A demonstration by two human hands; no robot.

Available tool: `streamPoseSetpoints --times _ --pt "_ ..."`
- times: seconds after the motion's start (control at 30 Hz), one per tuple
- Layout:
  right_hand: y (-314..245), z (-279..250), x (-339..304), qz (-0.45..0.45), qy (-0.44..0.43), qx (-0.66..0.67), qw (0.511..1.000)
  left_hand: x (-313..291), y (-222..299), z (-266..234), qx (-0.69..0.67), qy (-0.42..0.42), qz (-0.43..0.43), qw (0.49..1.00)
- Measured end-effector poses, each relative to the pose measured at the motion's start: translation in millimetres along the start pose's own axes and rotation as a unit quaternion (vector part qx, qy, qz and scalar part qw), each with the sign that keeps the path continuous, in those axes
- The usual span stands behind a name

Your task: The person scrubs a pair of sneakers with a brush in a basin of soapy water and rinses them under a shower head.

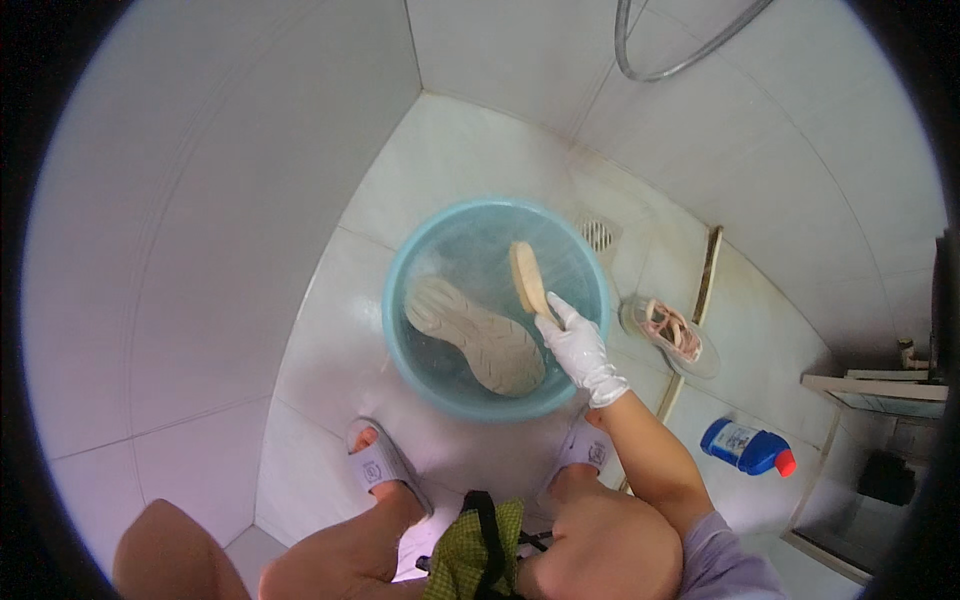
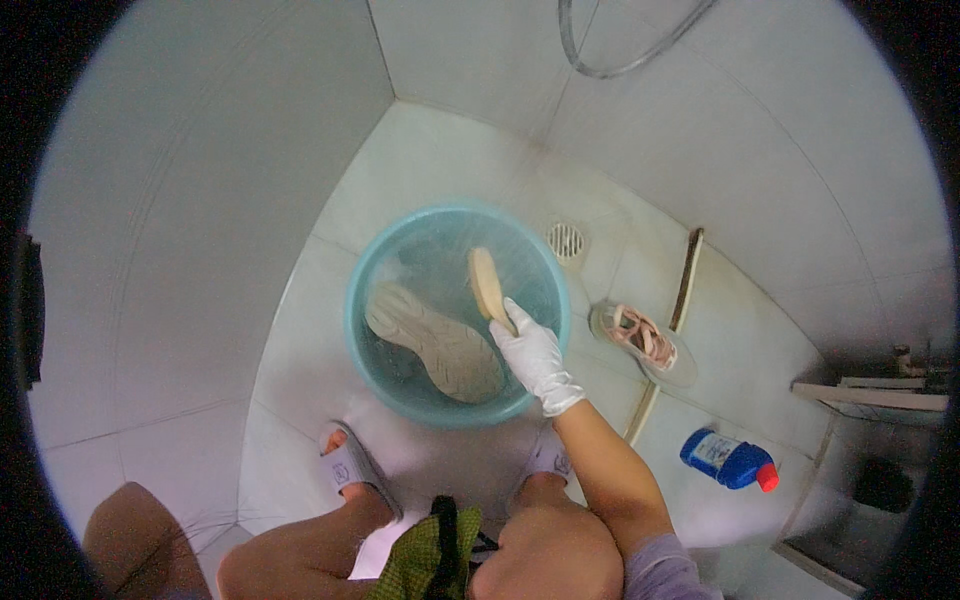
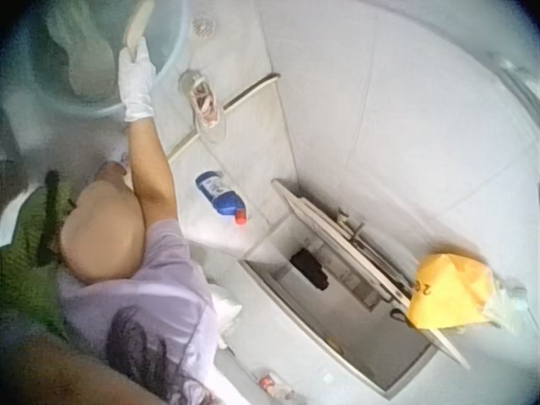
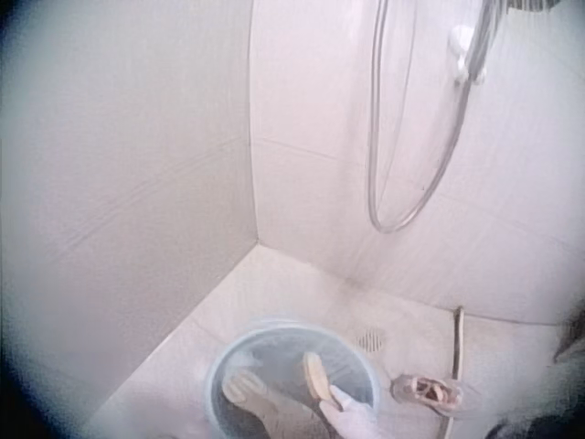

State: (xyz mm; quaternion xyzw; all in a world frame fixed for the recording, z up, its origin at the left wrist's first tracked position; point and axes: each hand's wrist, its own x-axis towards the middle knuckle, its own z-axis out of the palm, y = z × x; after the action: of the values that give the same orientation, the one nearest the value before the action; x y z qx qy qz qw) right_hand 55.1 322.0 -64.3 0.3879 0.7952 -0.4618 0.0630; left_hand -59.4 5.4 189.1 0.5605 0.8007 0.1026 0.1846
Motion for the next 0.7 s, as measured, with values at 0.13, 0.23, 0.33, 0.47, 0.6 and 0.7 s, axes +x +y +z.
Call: streamPoseSetpoints --times 0.13,0.23,0.33,0.47,0.6,0.7 --pt "7.6 9.0 3.4 -0.036 0.012 0.01 0.999 -6.1 4.0 -4.8 0.014 0.009 -0.006 1.0" --pt "5.7 9.6 1.2 -0.009 0.007 0.02 1.0 -10.1 3.8 -7.4 0.018 0.017 -0.01 1.0" --pt "15.6 13.5 2.4 -0.008 0.025 0.021 0.999 -3.3 5.0 -1.4 0.017 0.021 -0.003 1.0" --pt "-4.3 10.2 -7.0 -0.023 0.031 -0.048 0.998 -5.6 3.8 -3.0 0.019 0.016 -0.008 1.0" --pt "6.2 11.8 -7.8 -0.081 0.047 -0.1 0.991 -6.5 5.0 -2.8 0.019 0.015 -0.001 1.0" --pt "8.7 12.7 -2.7 -0.079 0.057 -0.099 0.99 -5.9 -1.6 -3.0 0.013 0.016 0.0 1.0"
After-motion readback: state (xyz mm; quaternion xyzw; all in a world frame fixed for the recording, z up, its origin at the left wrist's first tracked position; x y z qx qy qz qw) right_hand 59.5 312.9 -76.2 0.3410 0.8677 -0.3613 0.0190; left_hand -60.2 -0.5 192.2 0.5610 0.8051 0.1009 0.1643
